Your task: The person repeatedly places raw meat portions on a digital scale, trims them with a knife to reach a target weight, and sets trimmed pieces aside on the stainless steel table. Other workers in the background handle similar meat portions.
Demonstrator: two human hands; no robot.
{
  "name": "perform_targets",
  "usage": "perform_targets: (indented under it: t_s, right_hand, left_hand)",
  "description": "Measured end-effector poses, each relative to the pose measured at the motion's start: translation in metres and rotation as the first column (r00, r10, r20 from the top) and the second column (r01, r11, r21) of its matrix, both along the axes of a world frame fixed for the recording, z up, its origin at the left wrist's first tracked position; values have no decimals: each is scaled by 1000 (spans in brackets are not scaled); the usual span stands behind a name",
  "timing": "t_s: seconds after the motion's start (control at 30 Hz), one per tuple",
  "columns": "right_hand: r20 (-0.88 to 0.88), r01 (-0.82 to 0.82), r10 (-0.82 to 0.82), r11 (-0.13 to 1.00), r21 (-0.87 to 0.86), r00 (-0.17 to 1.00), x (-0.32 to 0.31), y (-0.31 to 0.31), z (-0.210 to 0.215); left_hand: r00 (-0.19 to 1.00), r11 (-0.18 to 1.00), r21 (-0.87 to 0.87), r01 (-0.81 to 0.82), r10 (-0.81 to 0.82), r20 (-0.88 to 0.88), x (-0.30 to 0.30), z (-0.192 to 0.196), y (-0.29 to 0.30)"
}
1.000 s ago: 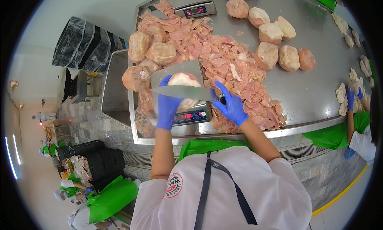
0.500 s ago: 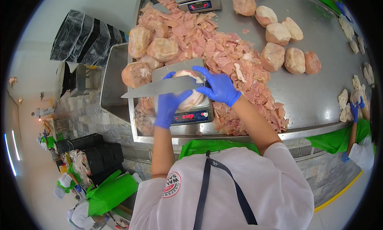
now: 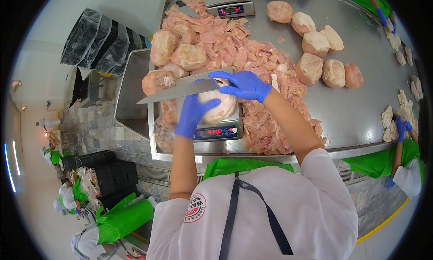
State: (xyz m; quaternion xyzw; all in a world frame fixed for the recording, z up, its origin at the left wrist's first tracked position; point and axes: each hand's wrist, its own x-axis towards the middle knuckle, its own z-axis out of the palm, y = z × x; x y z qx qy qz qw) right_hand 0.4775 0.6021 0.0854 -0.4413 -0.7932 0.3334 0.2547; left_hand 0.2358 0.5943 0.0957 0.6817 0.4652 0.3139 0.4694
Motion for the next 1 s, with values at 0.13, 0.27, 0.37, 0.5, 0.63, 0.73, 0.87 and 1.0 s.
perform_targets:
  t_s: [0.13, 0.27, 0.37, 0.5, 0.63, 0.73, 0.87, 1.0]
  right_hand:
    - [-50, 69, -74, 994, -90, 996, -2, -9, -7]
    - [-67, 130, -143, 977, -166, 987, 2, -56, -12]
    - [-56, 173, -178, 982, -79, 982, 4, -91, -26]
    - [-3, 223, -226, 964, -144, 974, 12, -115, -40]
    - [61, 242, -243, 970, 15, 968, 5, -109, -37]
    - [-24, 238, -238, 951, 198, 971, -10, -93, -42]
    - [-95, 320, -306, 926, 201, 947, -40, -82, -36]
    - [26, 280, -284, 956, 88, 959, -37, -81, -25]
  left_hand:
    - [990, 972, 191, -136, 142, -17, -2, -9, 3]
    - [884, 923, 330, -199, 315, -347, -21, -19, -3]
    - [904, 886, 372, -275, 371, -215, 0, -18, -25]
    - [874, 852, 307, -424, 473, -106, 10, -25, -22]
    - [946, 913, 277, -298, 321, -40, -4, -35, -3]
    - [956, 930, 255, -264, 287, -57, -6, -33, -1]
    - [956, 931, 287, -223, 267, -124, -5, -27, 6]
    - [947, 923, 260, -285, 312, -71, -4, -30, 9]
